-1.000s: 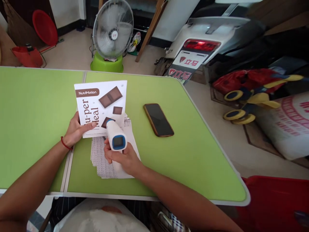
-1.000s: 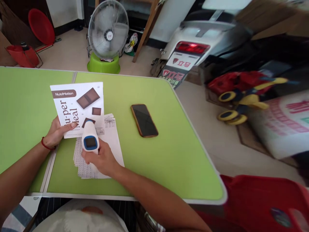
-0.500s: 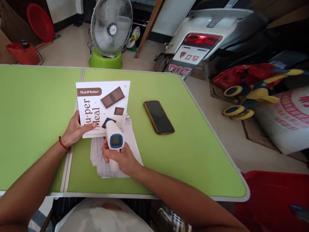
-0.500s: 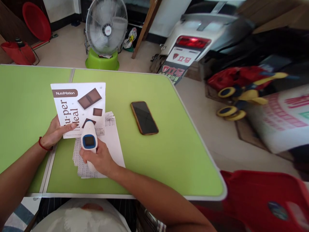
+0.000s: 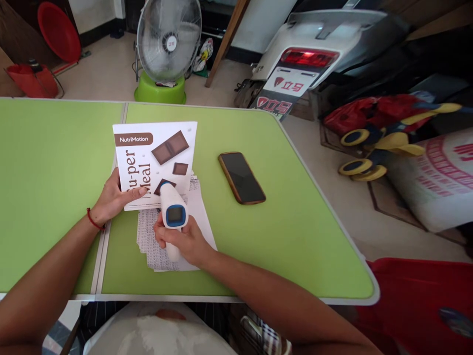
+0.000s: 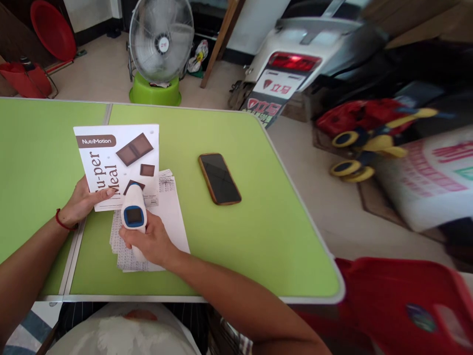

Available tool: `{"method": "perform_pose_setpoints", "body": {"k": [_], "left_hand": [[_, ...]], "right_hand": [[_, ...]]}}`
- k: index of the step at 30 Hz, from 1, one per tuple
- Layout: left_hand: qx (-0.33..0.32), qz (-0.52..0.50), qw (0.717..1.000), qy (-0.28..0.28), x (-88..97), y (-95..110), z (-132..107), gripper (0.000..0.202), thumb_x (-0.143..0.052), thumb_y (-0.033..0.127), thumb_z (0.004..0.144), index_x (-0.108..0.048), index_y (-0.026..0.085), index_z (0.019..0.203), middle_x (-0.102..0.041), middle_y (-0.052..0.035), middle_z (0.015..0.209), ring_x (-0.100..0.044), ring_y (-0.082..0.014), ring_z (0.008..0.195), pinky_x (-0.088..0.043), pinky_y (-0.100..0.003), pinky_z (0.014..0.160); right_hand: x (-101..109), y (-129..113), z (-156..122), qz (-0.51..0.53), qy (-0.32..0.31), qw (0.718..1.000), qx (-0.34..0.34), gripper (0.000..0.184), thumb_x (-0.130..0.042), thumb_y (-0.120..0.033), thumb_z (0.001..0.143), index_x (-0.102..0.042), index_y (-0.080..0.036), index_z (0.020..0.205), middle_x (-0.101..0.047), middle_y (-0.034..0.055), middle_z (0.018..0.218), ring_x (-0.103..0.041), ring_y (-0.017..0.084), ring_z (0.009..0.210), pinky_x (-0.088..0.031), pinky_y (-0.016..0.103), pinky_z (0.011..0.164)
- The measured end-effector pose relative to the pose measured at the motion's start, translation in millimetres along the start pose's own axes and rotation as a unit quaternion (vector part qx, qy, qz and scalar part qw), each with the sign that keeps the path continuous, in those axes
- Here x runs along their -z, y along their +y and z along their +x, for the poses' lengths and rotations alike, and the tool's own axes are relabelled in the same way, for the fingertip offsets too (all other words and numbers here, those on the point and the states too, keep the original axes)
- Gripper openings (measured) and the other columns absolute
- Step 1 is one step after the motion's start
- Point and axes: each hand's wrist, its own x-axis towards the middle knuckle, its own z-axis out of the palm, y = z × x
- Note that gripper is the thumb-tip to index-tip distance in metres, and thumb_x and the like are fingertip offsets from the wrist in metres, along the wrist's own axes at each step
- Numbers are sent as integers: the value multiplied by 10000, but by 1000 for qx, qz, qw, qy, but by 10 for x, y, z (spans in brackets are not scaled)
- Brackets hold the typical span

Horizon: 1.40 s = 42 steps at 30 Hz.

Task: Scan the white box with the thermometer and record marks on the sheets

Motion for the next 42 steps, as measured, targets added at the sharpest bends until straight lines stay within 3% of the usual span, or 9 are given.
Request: {"method": "perform_pose_setpoints", "body": {"k": [42], "left_hand": [[4,-8,1000,-3,-3,27,-4,636,-847,502,633,-594,149,1098,-656,-151,1131,-618,-372,1060,-518,-540,870]], "right_hand": [[29,9,-6,-23,-12,1000,-12,145,-624,-294,761,-531,-207,692,-550,-30,578,-505,120,543,-437,293,574]]}}
